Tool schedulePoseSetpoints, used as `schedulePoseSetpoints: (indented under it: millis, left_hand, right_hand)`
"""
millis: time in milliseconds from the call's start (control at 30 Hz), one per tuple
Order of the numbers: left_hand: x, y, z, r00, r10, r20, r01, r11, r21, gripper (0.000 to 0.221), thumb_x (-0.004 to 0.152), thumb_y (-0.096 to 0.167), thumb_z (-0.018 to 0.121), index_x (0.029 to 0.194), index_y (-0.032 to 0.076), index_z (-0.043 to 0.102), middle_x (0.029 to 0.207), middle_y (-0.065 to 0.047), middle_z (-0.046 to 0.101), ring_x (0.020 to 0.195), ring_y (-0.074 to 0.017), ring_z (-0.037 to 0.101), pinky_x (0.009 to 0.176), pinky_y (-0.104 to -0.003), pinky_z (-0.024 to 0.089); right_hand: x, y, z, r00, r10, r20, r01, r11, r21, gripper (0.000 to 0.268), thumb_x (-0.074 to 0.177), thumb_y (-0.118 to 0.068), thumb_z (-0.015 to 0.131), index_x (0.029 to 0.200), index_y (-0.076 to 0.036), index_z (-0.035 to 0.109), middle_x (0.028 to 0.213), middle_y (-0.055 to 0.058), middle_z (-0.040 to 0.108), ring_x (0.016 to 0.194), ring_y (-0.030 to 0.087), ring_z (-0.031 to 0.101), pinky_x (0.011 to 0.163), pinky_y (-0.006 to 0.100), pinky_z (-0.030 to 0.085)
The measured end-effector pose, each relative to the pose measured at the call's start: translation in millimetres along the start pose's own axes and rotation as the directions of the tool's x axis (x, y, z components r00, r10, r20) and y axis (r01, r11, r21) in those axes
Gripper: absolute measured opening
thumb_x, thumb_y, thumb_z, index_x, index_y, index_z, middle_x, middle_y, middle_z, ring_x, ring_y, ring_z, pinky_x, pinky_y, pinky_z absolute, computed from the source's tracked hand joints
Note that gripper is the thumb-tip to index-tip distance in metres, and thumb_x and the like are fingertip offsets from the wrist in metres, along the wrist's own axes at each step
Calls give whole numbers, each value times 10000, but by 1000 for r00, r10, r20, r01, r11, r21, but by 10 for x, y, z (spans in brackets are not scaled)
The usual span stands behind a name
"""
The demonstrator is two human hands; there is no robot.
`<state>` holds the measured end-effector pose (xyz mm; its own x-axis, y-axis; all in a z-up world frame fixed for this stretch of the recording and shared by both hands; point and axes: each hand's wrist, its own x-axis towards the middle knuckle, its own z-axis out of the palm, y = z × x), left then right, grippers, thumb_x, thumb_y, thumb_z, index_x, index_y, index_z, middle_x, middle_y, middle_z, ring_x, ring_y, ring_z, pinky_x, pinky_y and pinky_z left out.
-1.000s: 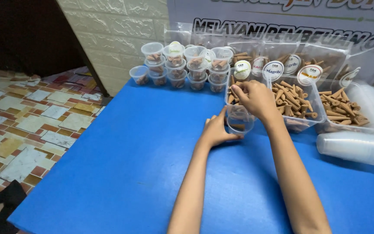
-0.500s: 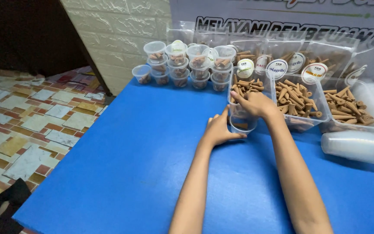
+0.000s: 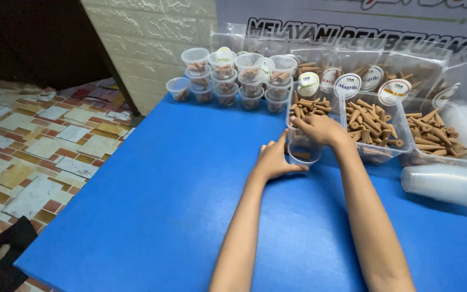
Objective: Manually filling small plastic cups with incense cones and organizing them on a table.
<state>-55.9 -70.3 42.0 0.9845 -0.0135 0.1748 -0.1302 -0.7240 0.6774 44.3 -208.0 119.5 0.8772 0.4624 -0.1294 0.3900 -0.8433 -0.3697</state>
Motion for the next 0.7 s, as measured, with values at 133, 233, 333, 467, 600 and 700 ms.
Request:
schedulePoseSetpoints:
  millis: [133, 233, 333, 467, 600, 700]
  left_hand:
    - [-13, 11, -11, 1000, 0, 1, 0, 1000, 10, 1317, 583, 666, 816, 1593, 33, 254, 1173, -135, 722, 1214, -323, 591, 1076, -490, 369]
    - [-17, 15, -24, 1000, -6, 5, 6, 1000, -1, 1309, 591, 650, 822, 1595, 32, 253, 1176, -132, 719, 1215, -321, 591, 1076, -478, 367]
    - [-3, 6, 3, 1000, -10, 6, 10, 1000, 18, 1322, 580, 667, 820, 1595, 34, 258, 1192, -149, 717, 1218, -329, 594, 1073, -476, 371]
    - [19, -19, 21, 1000, -6, 5, 6, 1000, 20, 1331, 579, 675, 823, 1596, 38, 247, 1212, -147, 713, 1236, -333, 589, 1081, -481, 367]
    - [-74, 159, -121, 1000, -14, 9, 14, 1000, -13, 1316, 594, 618, 839, 1606, 35, 233, 1243, -150, 702, 1243, -337, 581, 1089, -469, 352]
    - [-24, 51, -43, 1000, -25, -3, 25, 998, -54, 1317, 588, 610, 863, 1610, 50, 250, 1223, -124, 713, 1217, -301, 590, 1078, -439, 344]
  right_hand:
    - [116, 82, 50, 1000, -5, 3, 5, 1000, 6, 749, 950, -699, 355, 1213, -131, 766, 1187, 248, 741, 1229, 458, 632, 1010, 552, 482]
    - [101, 74, 33, 999, -40, -16, 41, 998, 50, 606, 955, -559, 440, 1220, -124, 768, 1142, 235, 757, 1189, 461, 655, 996, 552, 490]
    - [85, 89, 39, 994, -94, -54, 99, 988, 119, 510, 957, -479, 469, 1132, -124, 790, 1047, 233, 768, 1121, 470, 671, 943, 561, 506]
    - [158, 167, 94, 945, -220, -242, 270, 942, 198, 307, 969, -344, 607, 943, -81, 762, 704, 155, 708, 758, 375, 698, 695, 474, 514]
    - [227, 316, 11, 880, -338, -333, 456, 798, 394, 155, 978, -227, 683, 938, -93, 750, 636, 113, 661, 643, 249, 636, 605, 373, 470]
    - [-248, -12, -350, 875, -385, -292, 483, 729, 486, 150, 991, -163, 670, 1007, -21, 715, 735, 133, 657, 736, 210, 606, 628, 342, 531]
